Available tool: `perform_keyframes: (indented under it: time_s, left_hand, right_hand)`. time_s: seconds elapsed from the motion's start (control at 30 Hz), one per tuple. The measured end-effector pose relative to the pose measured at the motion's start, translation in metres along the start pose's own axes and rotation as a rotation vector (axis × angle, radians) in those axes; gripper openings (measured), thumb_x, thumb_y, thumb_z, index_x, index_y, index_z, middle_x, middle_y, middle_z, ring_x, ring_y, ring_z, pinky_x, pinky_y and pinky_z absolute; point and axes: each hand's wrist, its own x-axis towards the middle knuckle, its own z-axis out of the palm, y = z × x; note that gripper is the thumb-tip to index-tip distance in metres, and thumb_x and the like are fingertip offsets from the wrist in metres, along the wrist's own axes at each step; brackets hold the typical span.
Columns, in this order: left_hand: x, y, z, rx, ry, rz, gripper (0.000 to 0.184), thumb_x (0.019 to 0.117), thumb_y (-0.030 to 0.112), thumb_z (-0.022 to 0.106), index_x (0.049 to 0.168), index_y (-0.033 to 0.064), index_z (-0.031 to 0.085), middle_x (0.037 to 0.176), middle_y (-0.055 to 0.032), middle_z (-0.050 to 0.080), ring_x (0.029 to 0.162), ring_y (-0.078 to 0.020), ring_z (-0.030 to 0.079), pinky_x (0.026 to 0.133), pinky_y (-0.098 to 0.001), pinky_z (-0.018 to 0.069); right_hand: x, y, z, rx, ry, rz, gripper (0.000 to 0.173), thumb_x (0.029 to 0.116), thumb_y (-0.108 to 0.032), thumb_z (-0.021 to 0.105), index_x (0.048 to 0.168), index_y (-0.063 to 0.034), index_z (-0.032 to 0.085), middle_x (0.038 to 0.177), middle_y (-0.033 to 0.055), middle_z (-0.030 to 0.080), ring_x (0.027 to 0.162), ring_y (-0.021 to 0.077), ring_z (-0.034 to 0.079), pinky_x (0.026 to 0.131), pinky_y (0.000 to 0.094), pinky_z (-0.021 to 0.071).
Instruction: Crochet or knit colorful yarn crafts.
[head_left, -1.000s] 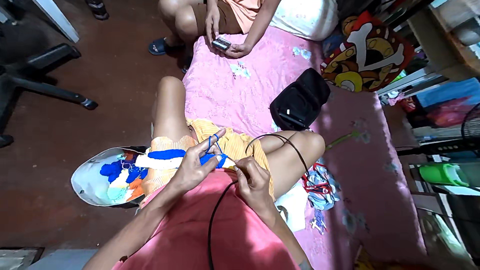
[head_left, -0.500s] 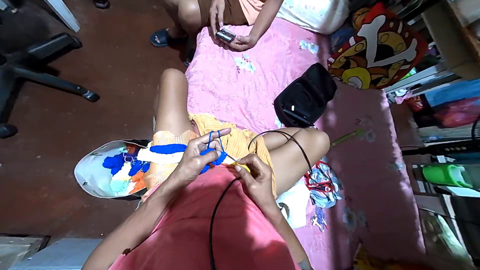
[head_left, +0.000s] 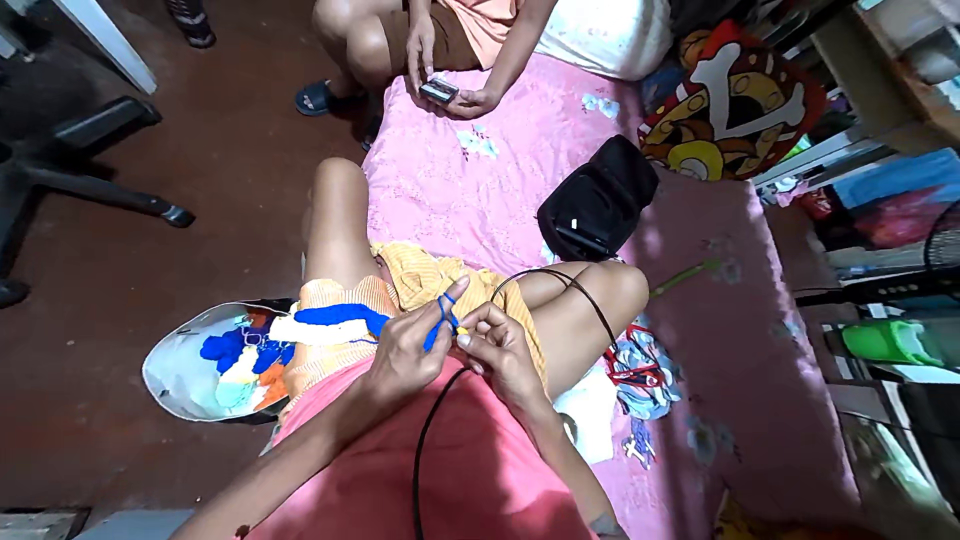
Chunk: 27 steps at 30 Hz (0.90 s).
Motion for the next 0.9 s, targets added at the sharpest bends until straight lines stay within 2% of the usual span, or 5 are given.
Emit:
perform_keyframes:
  time_s: [0.17, 0.3, 0.53, 0.7, 0.9]
  left_hand:
    - [0.009, 0.016, -0.013, -0.484, 0.005, -0.289, 0.053, 0.0892, 0.001, 0.057, 0.141, -0.0042, 0.054, 0.093, 0.0028, 0.070, 0.082, -0.0001, 0.065, 0.078, -0.0171, 0.0549]
    - [0.018, 0.019, -0.024, -0.849, -0.043, -0.521, 0.058, 0.0847, -0.001, 0.055, 0.142, 0.0046, 0.058, 0.083, 0.0072, 0.067, 0.074, -0.0034, 0.064, 0.071, -0.0200, 0.0564]
    - [0.021, 0.004, -0.041, -1.166, -0.103, -0.674, 0.046, 0.0837, 0.002, 0.054, 0.124, 0.0106, 0.073, 0.078, 0.0019, 0.070, 0.058, 0.0015, 0.057, 0.053, -0.0127, 0.0458]
    - [0.020, -0.003, -0.038, -1.288, -0.165, -0.712, 0.042, 0.0827, 0.002, 0.057, 0.119, 0.0116, 0.076, 0.073, 0.0022, 0.069, 0.057, 0.0007, 0.057, 0.054, -0.0133, 0.0469]
    - [0.022, 0.019, -0.029, -0.675, -0.181, -0.483, 0.050, 0.0910, 0.002, 0.062, 0.141, 0.0066, 0.059, 0.112, 0.0029, 0.071, 0.089, -0.0018, 0.067, 0.076, -0.0177, 0.0573]
  right_hand:
    - [0.004, 0.012, -0.003, 0.271, -0.067, -0.066, 0.013, 0.0918, 0.001, 0.062, 0.103, -0.0038, 0.063, 0.080, 0.0027, 0.070, 0.053, -0.0003, 0.054, 0.048, 0.0150, 0.0427]
    - [-0.004, 0.016, -0.002, -0.373, 0.122, -0.469, 0.011, 0.0893, 0.005, 0.063, 0.099, 0.0055, 0.066, 0.095, 0.0044, 0.070, 0.084, 0.0005, 0.066, 0.077, 0.0166, 0.0565]
    - [0.000, 0.020, -0.014, -0.871, 0.104, -0.831, 0.012, 0.0934, -0.005, 0.058, 0.091, 0.0025, 0.067, 0.085, 0.0112, 0.069, 0.076, 0.0093, 0.067, 0.066, 0.0188, 0.0559]
    - [-0.005, 0.017, -0.016, -0.304, -0.017, -0.448, 0.009, 0.0904, 0.001, 0.065, 0.099, -0.0003, 0.067, 0.094, 0.0004, 0.070, 0.085, -0.0002, 0.065, 0.077, 0.0169, 0.0562]
    - [0.012, 0.011, -0.019, 0.348, -0.172, -0.032, 0.030, 0.0956, -0.009, 0.061, 0.124, -0.0039, 0.056, 0.086, 0.0016, 0.068, 0.054, 0.0001, 0.052, 0.047, 0.0151, 0.0410]
